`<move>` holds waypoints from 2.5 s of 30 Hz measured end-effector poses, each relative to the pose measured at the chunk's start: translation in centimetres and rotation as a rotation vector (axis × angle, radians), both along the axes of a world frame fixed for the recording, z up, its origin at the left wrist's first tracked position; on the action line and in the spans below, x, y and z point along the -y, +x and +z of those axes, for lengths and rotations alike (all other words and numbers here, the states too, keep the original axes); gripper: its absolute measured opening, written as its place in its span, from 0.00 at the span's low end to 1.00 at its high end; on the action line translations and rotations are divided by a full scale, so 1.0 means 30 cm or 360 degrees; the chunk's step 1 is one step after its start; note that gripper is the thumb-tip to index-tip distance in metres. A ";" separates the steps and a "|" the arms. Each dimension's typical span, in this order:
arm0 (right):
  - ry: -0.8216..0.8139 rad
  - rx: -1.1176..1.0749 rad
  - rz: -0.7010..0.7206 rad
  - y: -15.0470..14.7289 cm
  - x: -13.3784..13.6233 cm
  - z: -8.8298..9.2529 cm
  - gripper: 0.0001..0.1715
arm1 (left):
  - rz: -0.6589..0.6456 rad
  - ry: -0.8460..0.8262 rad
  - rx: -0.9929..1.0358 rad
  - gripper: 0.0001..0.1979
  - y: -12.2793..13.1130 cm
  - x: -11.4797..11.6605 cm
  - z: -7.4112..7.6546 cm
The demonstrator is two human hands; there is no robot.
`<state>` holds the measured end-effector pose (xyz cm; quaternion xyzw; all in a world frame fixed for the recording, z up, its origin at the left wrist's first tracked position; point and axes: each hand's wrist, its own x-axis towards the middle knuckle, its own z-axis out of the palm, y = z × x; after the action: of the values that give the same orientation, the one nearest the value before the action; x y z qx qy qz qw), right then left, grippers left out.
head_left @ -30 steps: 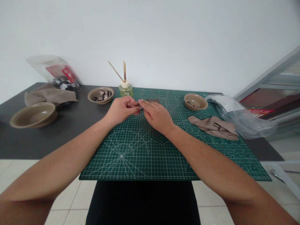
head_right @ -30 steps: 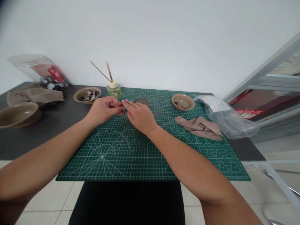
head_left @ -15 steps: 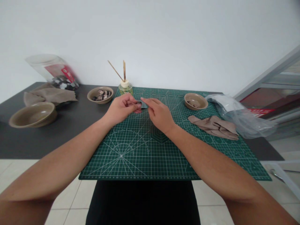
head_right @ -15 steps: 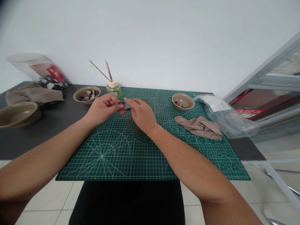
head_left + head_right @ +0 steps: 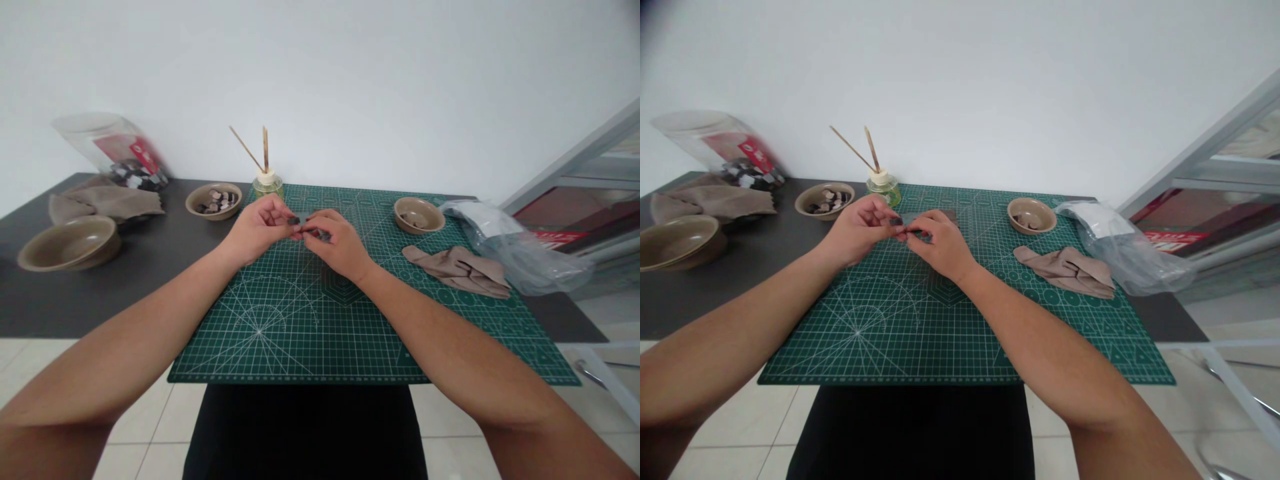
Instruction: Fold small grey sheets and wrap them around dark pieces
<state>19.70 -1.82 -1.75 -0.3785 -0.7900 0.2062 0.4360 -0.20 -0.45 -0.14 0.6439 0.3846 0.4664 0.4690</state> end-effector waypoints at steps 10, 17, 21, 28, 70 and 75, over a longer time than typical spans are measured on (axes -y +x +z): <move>-0.0030 -0.0076 -0.0006 0.004 0.002 0.003 0.03 | 0.0057 0.0010 0.0054 0.19 -0.006 -0.011 -0.015; -0.0095 -0.0108 0.0025 0.003 0.004 0.009 0.02 | 0.0016 0.0008 0.0133 0.20 -0.006 -0.012 -0.019; -0.0102 -0.0109 0.0049 0.004 0.003 0.014 0.01 | 0.0023 -0.0023 0.0108 0.19 -0.008 -0.012 -0.020; -0.0075 -0.0133 0.0076 0.006 -0.001 0.008 0.01 | -0.0078 -0.0007 0.0243 0.19 -0.010 -0.020 -0.027; -0.0014 0.0391 -0.0274 0.007 0.024 0.039 0.12 | -0.0085 -0.0295 -0.0144 0.18 0.006 0.011 0.006; 0.0045 0.0450 -0.0278 0.006 0.022 0.035 0.15 | -0.0096 -0.0279 -0.0168 0.17 0.000 0.003 0.004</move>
<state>19.87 -2.48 -0.69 -0.4648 -0.8105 0.1011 0.3419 -0.19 -0.55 -0.03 0.6353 0.4286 0.3819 0.5165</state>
